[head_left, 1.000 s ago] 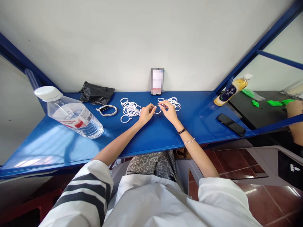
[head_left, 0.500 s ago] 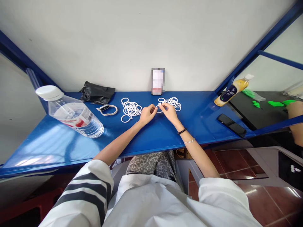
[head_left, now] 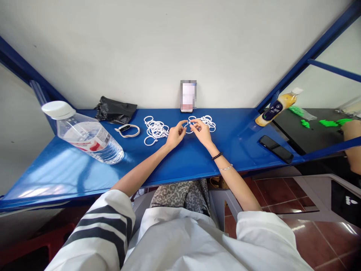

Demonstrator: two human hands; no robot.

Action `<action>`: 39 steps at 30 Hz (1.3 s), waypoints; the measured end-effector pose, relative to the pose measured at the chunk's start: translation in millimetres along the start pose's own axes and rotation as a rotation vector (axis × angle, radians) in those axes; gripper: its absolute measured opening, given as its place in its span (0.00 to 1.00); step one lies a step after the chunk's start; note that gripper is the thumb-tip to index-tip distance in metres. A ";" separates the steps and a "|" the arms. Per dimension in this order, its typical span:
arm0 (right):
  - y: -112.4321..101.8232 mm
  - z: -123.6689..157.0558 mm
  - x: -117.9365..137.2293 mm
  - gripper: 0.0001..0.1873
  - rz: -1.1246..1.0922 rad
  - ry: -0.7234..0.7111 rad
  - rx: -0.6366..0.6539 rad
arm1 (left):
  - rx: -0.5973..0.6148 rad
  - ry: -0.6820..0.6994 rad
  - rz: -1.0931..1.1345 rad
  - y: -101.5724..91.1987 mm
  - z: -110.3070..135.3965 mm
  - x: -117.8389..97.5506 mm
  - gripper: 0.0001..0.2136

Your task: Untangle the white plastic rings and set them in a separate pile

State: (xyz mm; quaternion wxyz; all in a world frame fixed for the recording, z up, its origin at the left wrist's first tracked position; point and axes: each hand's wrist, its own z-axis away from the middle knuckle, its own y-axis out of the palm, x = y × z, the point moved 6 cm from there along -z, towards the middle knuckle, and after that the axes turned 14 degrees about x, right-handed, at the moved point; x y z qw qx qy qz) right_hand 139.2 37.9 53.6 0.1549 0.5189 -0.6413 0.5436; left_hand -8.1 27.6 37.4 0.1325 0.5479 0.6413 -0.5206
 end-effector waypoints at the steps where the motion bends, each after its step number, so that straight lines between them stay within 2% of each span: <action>1: -0.6 0.5 1.4 0.13 -0.008 0.002 -0.006 | -0.004 0.001 0.005 -0.3 0.1 -0.1 0.15; 16: -0.4 1.1 -1.8 0.14 -0.137 -0.019 -0.044 | 0.010 -0.007 0.234 3.3 0.9 4.0 0.19; 29: 3.0 1.2 -5.8 0.16 -0.120 -0.006 0.023 | 0.014 -0.004 0.176 1.7 1.4 10.0 0.16; 39: 2.0 1.7 3.3 0.13 -0.070 -0.007 -0.004 | -0.086 -0.029 0.204 0.0 2.7 6.7 0.18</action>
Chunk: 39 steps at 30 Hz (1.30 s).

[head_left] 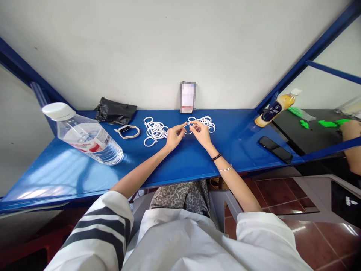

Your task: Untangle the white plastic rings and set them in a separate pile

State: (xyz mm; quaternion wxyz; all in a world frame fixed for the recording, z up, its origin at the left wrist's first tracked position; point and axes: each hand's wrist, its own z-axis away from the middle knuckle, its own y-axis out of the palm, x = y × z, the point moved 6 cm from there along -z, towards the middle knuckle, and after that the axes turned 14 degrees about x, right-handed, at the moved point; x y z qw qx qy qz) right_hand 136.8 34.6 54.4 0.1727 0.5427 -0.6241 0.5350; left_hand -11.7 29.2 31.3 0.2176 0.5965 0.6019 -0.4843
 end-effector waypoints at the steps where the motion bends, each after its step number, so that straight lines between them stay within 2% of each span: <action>1: 0.1 0.1 0.8 0.12 -0.001 -0.003 -0.003 | -0.012 -0.003 0.004 -0.6 0.2 -0.2 0.18; 13: -0.8 -0.6 2.1 0.14 -0.066 -0.001 -0.028 | -0.042 0.033 -0.020 -1.7 0.8 -4.4 0.18; 25: 0.4 -1.2 -6.3 0.18 -0.120 0.007 0.015 | 0.006 0.046 -0.054 -1.4 1.4 -4.8 0.16; 33: -4.4 -1.4 -3.8 0.17 -0.160 0.016 -0.025 | 0.047 0.059 -0.111 1.9 1.6 -11.0 0.15; 39: 0.7 -2.1 -5.7 0.19 -0.182 0.044 0.043 | 0.034 0.037 -0.071 1.2 0.7 -7.0 0.15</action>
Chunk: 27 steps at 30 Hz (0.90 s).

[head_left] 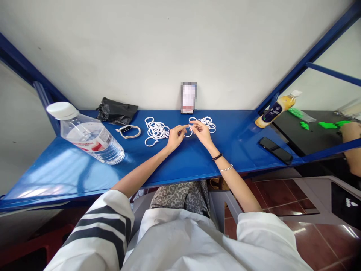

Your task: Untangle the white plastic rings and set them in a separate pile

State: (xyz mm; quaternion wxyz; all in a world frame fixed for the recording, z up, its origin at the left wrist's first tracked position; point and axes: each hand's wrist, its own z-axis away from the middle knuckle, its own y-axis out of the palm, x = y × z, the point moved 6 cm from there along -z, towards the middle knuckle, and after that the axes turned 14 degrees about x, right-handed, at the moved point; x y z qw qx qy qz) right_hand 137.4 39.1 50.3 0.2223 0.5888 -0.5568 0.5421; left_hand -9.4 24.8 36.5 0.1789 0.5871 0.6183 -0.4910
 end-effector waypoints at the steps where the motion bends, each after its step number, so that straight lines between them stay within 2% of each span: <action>1: 0.7 -0.3 -0.6 0.19 0.000 0.000 0.007 | -0.004 -0.006 0.007 -0.1 0.0 0.4 0.15; 14: 2.5 -2.4 -4.7 0.12 0.023 -0.003 0.008 | -0.004 -0.115 0.013 0.5 -0.5 0.1 0.13; 21: 1.3 -2.6 -5.7 0.11 0.049 -0.009 -0.021 | 0.016 -0.097 -0.112 0.6 -1.8 -8.9 0.15; 27: 0.2 -2.0 -5.9 0.09 0.037 -0.014 -0.029 | 0.019 -0.101 -0.124 1.5 -2.3 -3.2 0.15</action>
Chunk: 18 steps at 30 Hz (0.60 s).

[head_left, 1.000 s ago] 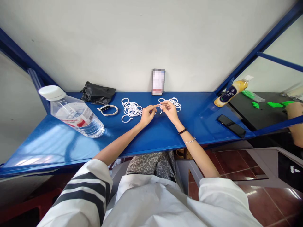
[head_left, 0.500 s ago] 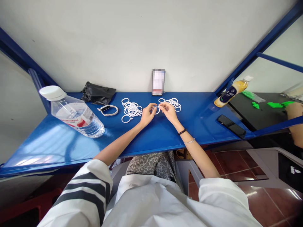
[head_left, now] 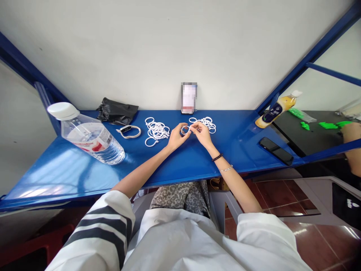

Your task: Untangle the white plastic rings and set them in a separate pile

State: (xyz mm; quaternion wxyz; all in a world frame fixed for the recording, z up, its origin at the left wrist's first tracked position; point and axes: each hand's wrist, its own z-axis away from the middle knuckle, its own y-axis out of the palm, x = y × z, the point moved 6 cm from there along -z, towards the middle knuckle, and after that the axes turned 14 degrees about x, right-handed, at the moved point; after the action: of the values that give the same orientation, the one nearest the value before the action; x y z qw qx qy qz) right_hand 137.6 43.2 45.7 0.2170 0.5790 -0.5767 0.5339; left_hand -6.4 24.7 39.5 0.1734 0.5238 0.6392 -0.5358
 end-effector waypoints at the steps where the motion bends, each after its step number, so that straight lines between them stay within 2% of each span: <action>1: -0.3 0.2 0.5 0.09 0.000 -0.002 -0.003 | -0.002 -0.005 0.008 0.4 0.0 1.3 0.16; 18: -1.8 1.0 4.3 0.13 0.005 -0.026 -0.028 | -0.010 -0.053 0.095 1.5 0.9 5.1 0.16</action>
State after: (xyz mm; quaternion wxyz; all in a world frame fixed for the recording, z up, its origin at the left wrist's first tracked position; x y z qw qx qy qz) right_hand 138.7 40.8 49.7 0.2164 0.5812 -0.5884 0.5188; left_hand -7.4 26.2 34.4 0.2181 0.5384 0.6113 -0.5375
